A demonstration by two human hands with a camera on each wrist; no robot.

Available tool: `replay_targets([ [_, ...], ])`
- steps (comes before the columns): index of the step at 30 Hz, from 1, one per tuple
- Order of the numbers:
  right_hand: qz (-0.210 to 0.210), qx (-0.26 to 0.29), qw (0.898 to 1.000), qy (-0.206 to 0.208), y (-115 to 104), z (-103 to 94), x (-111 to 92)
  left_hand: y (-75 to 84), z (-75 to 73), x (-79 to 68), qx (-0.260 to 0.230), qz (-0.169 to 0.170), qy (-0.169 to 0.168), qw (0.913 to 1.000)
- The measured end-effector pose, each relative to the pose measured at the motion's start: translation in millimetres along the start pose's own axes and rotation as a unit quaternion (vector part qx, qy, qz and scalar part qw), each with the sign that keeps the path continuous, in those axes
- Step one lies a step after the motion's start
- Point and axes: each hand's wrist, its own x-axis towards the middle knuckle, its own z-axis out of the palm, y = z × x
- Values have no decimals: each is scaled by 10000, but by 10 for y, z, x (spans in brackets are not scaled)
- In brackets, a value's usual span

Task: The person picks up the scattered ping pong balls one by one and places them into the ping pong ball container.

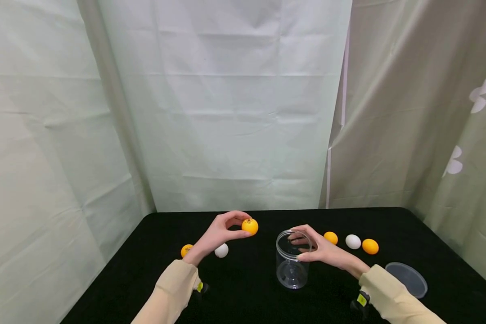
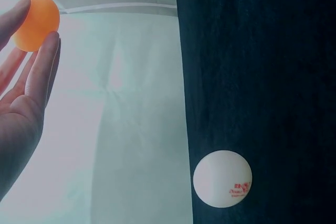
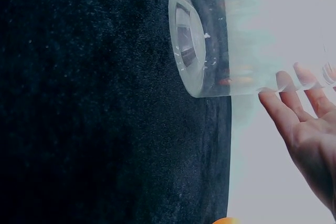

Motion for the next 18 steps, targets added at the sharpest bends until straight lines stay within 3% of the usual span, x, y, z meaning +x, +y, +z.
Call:
replay_targets([
  [18,-53,36,10000,-24,-41,5,-35,68,192,135,-121,49,-201,9997],
])
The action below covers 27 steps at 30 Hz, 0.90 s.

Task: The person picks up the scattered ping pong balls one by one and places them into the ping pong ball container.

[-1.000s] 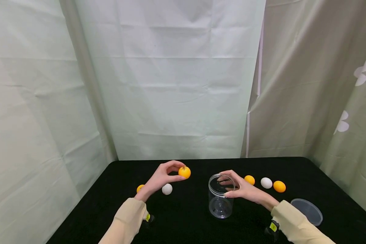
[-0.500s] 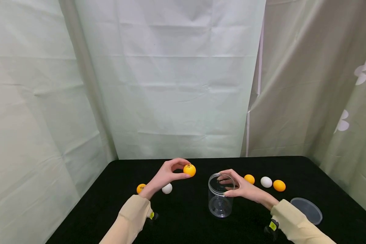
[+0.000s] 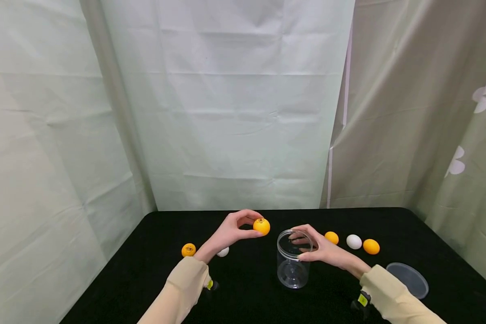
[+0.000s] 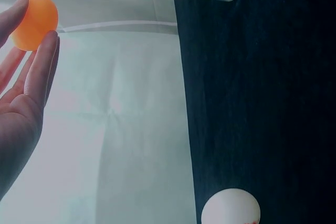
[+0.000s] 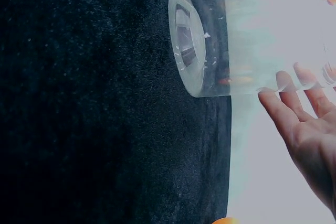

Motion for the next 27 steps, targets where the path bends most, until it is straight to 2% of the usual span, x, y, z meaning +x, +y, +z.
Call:
replay_targets([
  [11,98,103,9999,-34,47,-8,5,8,112,43,-105,-9,-107,9999],
  [27,102,88,9999,-75,44,-17,3,35,239,125,-267,274,-313,9988],
])
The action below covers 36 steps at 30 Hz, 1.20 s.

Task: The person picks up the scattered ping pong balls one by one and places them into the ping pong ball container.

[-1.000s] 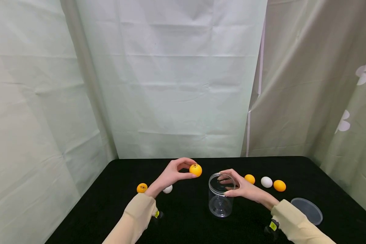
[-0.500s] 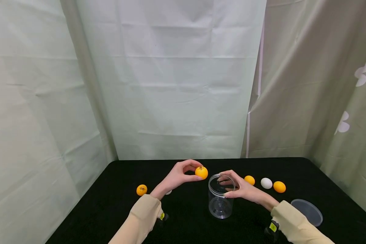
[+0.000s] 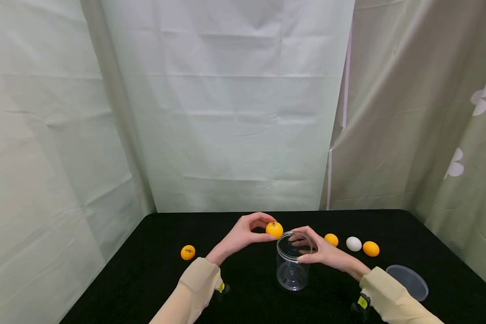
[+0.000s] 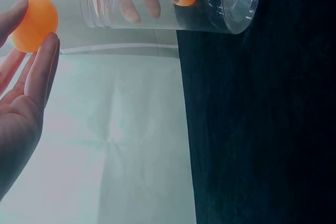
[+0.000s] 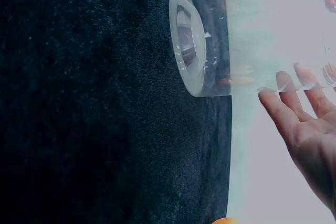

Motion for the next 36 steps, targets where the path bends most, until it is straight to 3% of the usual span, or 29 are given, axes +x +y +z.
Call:
replay_targets([
  [14,42,16,10000,-30,-17,-2,-8,48,132,73,167,56,-4,9998],
  [26,5,-1,10000,-44,6,-17,14,-247,165,229,228,190,36,9996],
  [33,104,132,9999,-14,10,-20,10,-157,233,263,279,130,-12,9995],
  [36,89,144,9999,-2,11,-23,16,-198,254,294,311,97,5,9995],
])
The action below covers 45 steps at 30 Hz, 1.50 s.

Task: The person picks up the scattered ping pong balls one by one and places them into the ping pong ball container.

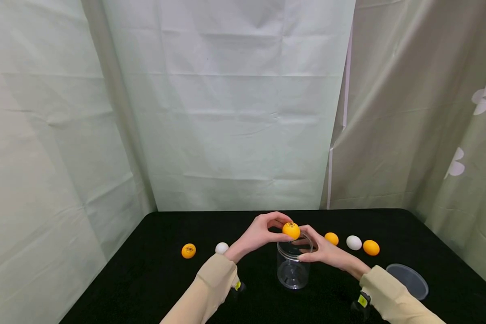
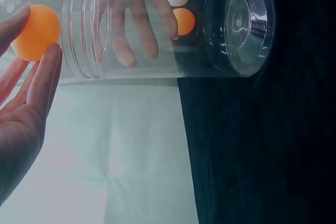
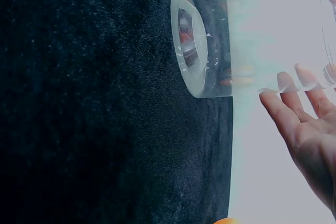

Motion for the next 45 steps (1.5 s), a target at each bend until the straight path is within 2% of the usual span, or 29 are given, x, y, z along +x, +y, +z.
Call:
replay_targets([
  [5,23,32,10000,17,-5,6,2,-64,24,10,10,-31,25,10000],
  [14,117,-50,9999,37,-29,4,4,-59,31,-5,29,31,29,10000],
  [23,-36,-176,9998,46,-63,11,-2,-56,18,-3,19,26,58,10000],
  [32,-280,-158,9994,-142,-40,-1,-11,-71,14,-3,-75,247,39,9997],
  [45,-145,-326,9994,-29,-20,4,-23,-63,-5,-16,-117,130,37,9998],
])
